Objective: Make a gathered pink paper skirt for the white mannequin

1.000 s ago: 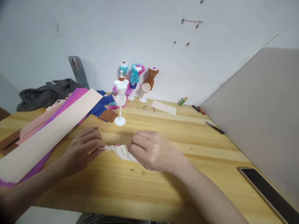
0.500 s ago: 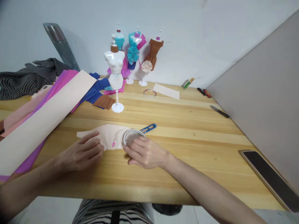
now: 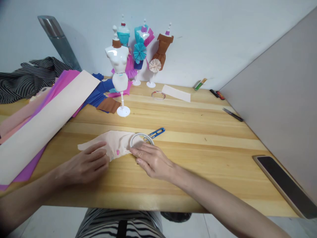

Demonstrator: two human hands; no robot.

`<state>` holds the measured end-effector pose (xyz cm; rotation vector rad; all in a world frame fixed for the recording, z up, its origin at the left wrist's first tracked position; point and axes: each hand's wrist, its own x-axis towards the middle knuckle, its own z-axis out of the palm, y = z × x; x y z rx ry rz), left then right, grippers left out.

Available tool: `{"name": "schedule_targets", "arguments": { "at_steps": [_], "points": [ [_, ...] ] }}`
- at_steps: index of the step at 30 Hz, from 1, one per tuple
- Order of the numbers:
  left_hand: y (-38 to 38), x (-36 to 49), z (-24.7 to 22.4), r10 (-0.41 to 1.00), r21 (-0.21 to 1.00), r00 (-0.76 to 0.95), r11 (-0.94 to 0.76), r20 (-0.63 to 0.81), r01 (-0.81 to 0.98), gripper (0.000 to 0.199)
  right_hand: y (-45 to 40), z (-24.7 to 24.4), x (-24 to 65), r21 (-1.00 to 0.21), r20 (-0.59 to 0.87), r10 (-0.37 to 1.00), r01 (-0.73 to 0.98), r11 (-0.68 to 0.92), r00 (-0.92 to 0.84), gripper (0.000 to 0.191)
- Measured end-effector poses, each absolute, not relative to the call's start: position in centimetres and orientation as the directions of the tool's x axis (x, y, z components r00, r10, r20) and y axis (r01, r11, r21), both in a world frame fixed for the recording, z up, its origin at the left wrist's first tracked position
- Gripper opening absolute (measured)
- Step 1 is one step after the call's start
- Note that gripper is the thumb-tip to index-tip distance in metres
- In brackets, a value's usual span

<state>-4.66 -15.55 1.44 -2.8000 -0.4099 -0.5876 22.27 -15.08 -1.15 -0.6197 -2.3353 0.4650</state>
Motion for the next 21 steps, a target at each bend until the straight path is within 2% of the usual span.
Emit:
{"name": "schedule_targets", "arguments": {
  "at_steps": [5,9,13,15,18,21],
  "points": [
    [-15.6,-4.5,1.0,0.206,-0.22,0.875,-0.919,0.438,0.327,0.024,-15.6,-0.7,21.5,-0.717,0.429,0.756,0.322,0.618,-0.495,0.03],
    [-15.6,-4.5,0.6,0.193,-0.235,0.876,-0.917,0.443,0.321,0.025,-15.2,-0.9,21.6,-0.761,0.392,0.838,0.378,0.527,-0.379,0.026],
    [-15.5,-4.5,0.5,0.179,-0.227,0.887,-0.928,0.426,0.296,0.025,-14.5,-0.2,20.9,-0.755,0.416,0.845,0.391,0.527,-0.336,0.021],
    [-15.5,-4.4,0.5,0.175,-0.224,0.892,-0.932,0.417,0.287,0.025,-14.4,0.5,19.9,-0.723,0.43,0.801,0.372,0.582,-0.418,0.018],
    [-15.5,-4.3,0.4,0.171,-0.224,0.892,-0.933,0.419,0.283,0.026,-14.3,1.4,18.0,-0.605,0.444,0.695,0.383,0.698,-0.566,0.015],
    [-15.5,-4.3,0.2,0.167,-0.227,0.888,-0.931,0.428,0.285,0.027,-14.1,1.4,16.8,-0.5,0.355,0.647,0.448,0.741,-0.675,0.015]
  ]
}}
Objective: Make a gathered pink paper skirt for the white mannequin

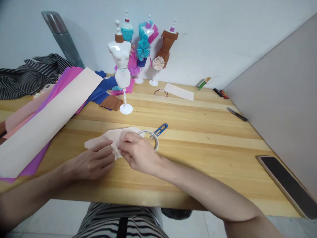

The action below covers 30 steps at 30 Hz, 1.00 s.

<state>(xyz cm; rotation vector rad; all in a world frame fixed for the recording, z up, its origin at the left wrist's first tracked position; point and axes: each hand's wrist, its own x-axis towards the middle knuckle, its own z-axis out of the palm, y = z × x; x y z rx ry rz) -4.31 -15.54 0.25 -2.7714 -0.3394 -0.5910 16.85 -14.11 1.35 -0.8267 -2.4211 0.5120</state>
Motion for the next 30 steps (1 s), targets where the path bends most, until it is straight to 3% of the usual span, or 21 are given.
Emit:
{"name": "schedule_targets", "arguments": {
  "at_steps": [3,8,17,20,24,30],
  "points": [
    [-15.5,-4.4,0.2,0.171,-0.227,0.892,-0.931,0.419,0.285,0.027,-14.0,0.8,16.7,-0.436,0.296,0.633,0.489,0.756,-0.715,0.017],
    [-15.4,-4.5,0.1,0.184,-0.229,0.897,-0.928,0.402,0.293,0.026,-14.1,0.5,17.2,-0.455,0.223,0.652,0.514,0.727,-0.724,0.016],
    [-15.4,-4.5,0.3,0.196,-0.213,0.891,-0.929,0.409,0.302,0.027,-14.2,1.0,18.1,-0.653,0.294,0.725,0.423,0.628,-0.622,0.015],
    [-15.5,-4.4,0.3,0.187,-0.217,0.892,-0.931,0.41,0.295,0.028,-14.3,1.1,17.9,-0.606,0.326,0.703,0.431,0.669,-0.632,0.012],
    [-15.5,-4.4,0.1,0.195,-0.211,0.893,-0.931,0.405,0.299,0.028,-14.4,1.3,17.0,-0.455,0.308,0.671,0.515,0.727,-0.675,0.017],
    [-15.5,-4.5,0.1,0.194,-0.218,0.894,-0.929,0.404,0.3,0.028,-14.2,1.6,16.3,-0.324,0.163,0.664,0.596,0.735,-0.73,0.013]
  ]
}}
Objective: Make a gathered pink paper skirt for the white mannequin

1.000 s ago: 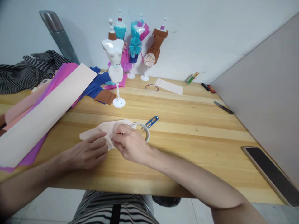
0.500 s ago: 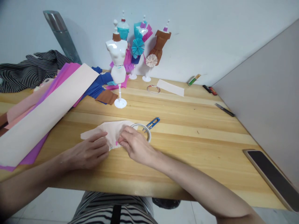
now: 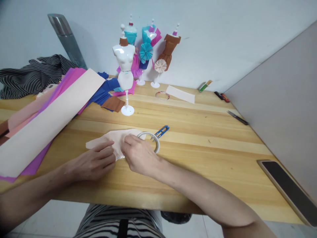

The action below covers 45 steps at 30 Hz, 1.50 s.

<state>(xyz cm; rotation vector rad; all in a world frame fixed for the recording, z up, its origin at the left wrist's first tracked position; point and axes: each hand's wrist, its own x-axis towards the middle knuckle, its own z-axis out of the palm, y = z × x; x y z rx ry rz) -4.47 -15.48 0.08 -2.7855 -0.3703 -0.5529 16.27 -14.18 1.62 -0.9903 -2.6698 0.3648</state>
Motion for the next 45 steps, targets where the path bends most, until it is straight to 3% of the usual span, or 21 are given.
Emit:
{"name": "schedule_targets", "arguments": {
  "at_steps": [3,10,15,20,23,25,27,29,31,33,35,38,42,45],
  "points": [
    [-15.4,-4.4,0.2,0.192,-0.217,0.895,-0.93,0.402,0.297,0.027,-14.2,1.6,16.4,-0.367,0.134,0.677,0.599,0.712,-0.723,0.012],
    [-15.4,-4.6,0.1,0.21,-0.2,0.898,-0.932,0.387,0.304,0.024,-13.9,1.9,17.7,-0.6,0.19,0.717,0.498,0.625,-0.671,0.014],
    [-15.4,-4.7,0.1,0.238,-0.178,0.891,-0.929,0.386,0.324,0.025,-13.6,3.2,21.7,-0.651,0.242,0.843,0.564,0.508,-0.479,0.022],
    [-15.1,-4.6,0.6,0.274,-0.132,0.857,-0.923,0.436,0.362,0.029,-11.8,3.4,29.4,-0.459,0.264,0.957,0.857,0.233,-0.119,0.032],
    [-14.8,-4.5,0.9,0.294,-0.125,0.85,-0.916,0.438,0.381,0.03,-11.2,3.0,32.7,-0.17,0.239,0.971,0.985,0.034,0.007,0.035],
    [-14.7,-4.4,1.0,0.305,-0.129,0.849,-0.911,0.431,0.393,0.03,-11.8,2.8,32.6,-0.092,0.325,0.938,0.984,0.155,-0.118,0.025],
    [-14.6,-4.4,0.9,0.318,-0.126,0.848,-0.907,0.425,0.403,0.028,-13.0,2.6,30.7,-0.164,0.361,0.869,0.894,0.417,-0.339,0.034],
    [-14.5,-4.4,0.7,0.337,-0.099,0.838,-0.905,0.428,0.415,0.027,-14.2,2.1,27.8,-0.281,0.294,0.756,0.703,0.653,-0.585,0.035],
    [-14.4,-4.3,0.7,0.38,-0.054,0.814,-0.893,0.44,0.446,0.027,-15.1,1.3,25.0,-0.307,0.252,0.67,0.599,0.74,-0.698,0.032],
    [-14.4,-4.3,1.2,0.437,0.004,0.781,-0.874,0.446,0.487,0.025,-15.2,0.6,23.3,-0.304,0.241,0.658,0.588,0.749,-0.713,0.015],
    [-14.2,-4.2,2.1,0.501,0.093,0.756,-0.853,0.422,0.513,0.023,-15.0,0.5,22.7,-0.352,0.243,0.659,0.569,0.743,-0.711,0.01],
    [-13.8,-4.4,4.3,0.645,0.377,0.708,-0.756,0.289,0.534,0.018,-14.4,2.0,23.2,-0.522,0.233,0.71,0.53,0.668,-0.665,0.008],
    [-12.5,-4.8,7.1,0.795,0.863,0.606,-0.285,-0.03,0.417,0.007,-13.6,5.4,24.0,-0.765,0.121,0.841,0.491,0.418,-0.528,0.009],
    [-11.5,-4.8,8.1,0.765,0.969,0.6,0.138,-0.234,0.203,0.015,-12.6,6.9,24.0,-0.913,0.02,0.873,0.347,0.214,-0.487,0.012]
  ]
}}
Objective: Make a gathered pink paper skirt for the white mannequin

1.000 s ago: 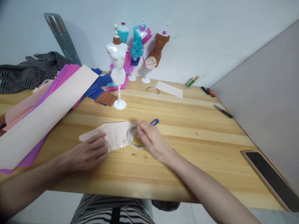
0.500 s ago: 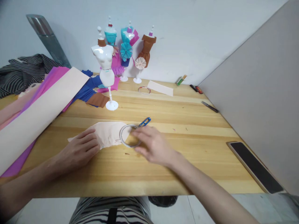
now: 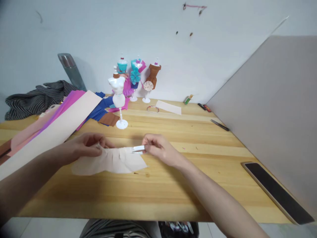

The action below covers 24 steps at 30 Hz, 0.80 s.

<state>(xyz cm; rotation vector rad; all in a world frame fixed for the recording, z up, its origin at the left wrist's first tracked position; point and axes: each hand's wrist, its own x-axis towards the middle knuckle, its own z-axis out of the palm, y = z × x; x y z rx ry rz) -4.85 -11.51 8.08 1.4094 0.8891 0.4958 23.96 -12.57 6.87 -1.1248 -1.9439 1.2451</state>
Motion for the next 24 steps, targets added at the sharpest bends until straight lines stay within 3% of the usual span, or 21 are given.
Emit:
{"name": "schedule_targets", "arguments": {
  "at_steps": [3,7,11,15,20,24],
  "points": [
    [-10.9,-4.9,7.8,0.711,0.895,0.588,0.442,-0.385,0.052,0.022,-11.5,6.9,23.6,-0.985,-0.032,0.87,0.165,0.058,-0.492,0.011],
    [-10.8,-5.3,6.2,0.704,0.854,0.559,0.521,-0.438,0.014,0.027,-10.8,6.0,23.1,-0.998,-0.063,0.863,0.053,-0.042,-0.501,0.01],
    [-11.0,-5.7,4.9,0.739,0.9,0.534,0.421,-0.41,0.108,0.048,-10.9,5.8,22.9,-0.989,-0.088,0.881,0.147,-0.022,-0.465,0.01],
    [-11.1,-5.6,4.4,0.73,0.913,0.55,0.296,-0.406,0.28,0.04,-11.2,6.3,22.7,-0.966,-0.082,0.871,0.253,0.05,-0.485,0.011],
    [-10.9,-5.3,3.9,0.814,0.912,0.457,0.201,-0.359,0.359,0.05,-11.4,6.4,22.6,-0.934,-0.048,0.864,0.328,0.139,-0.502,0.012],
    [-10.8,-4.9,3.7,0.938,0.752,0.303,-0.075,-0.17,0.655,0.048,-11.7,6.1,21.9,-0.894,-0.071,0.852,0.412,0.178,-0.519,0.01]
  ]
}}
